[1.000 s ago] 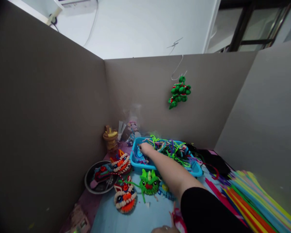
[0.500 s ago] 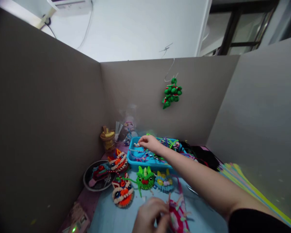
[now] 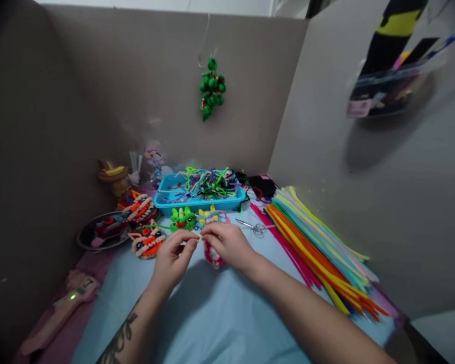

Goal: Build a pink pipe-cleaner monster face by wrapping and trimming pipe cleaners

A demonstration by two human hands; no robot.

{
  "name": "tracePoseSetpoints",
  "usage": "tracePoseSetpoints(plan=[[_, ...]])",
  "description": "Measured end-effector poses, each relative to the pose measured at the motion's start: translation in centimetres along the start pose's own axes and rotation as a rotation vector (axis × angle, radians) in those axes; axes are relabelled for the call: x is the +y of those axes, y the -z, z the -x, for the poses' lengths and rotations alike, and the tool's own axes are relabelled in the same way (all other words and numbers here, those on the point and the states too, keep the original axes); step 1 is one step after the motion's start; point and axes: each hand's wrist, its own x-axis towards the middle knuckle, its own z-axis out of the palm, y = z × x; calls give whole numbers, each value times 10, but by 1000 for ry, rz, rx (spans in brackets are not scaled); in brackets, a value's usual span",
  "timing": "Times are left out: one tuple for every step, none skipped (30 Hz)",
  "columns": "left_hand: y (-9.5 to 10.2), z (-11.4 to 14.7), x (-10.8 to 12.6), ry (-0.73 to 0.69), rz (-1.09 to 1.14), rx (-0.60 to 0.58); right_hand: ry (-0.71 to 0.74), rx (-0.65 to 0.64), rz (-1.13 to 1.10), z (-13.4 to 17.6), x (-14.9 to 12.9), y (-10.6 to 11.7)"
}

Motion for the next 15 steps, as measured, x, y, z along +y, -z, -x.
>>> tracePoseSetpoints(plan=[[-1,0,2,-25,-21,-16,-16,16,-12,3,4,-1],[-2,0,3,-51,-53,-26,-33,26,-31,5,8,-2],[-3,0,4,-69,-84,-35,-54,31,-56,6,12,-2],[-4,0,4,-78,-105,-33,-77,34,-84,8,16,-2],[-5,0,4,-71,-114,-24,-101,38,-113,9,19,-2],[-5,0,4,-51,-108,-15,-125,47,-142,10,22,-1],[-6,-1,4,-20,-91,-9,-142,55,-168,11,25,0],[-6,-1,3,18,-68,-9,-153,63,-186,12,27,0],[-6,-1,3,56,-44,-15,-156,67,-195,14,28,1],[-7,-1,3,91,-24,-24,-149,69,-199,15,29,2],[-7,-1,4,120,-11,-30,-129,74,-198,16,29,2],[-7,-1,4,142,-5,-29,-96,85,-192,17,29,3],[-8,-1,4,157,-5,-19,-55,104,-184,18,28,3],[-8,0,4,165,-8,1,-13,132,-176,19,28,4],[-9,0,4,170,-11,28,19,160,-168,19,27,4]])
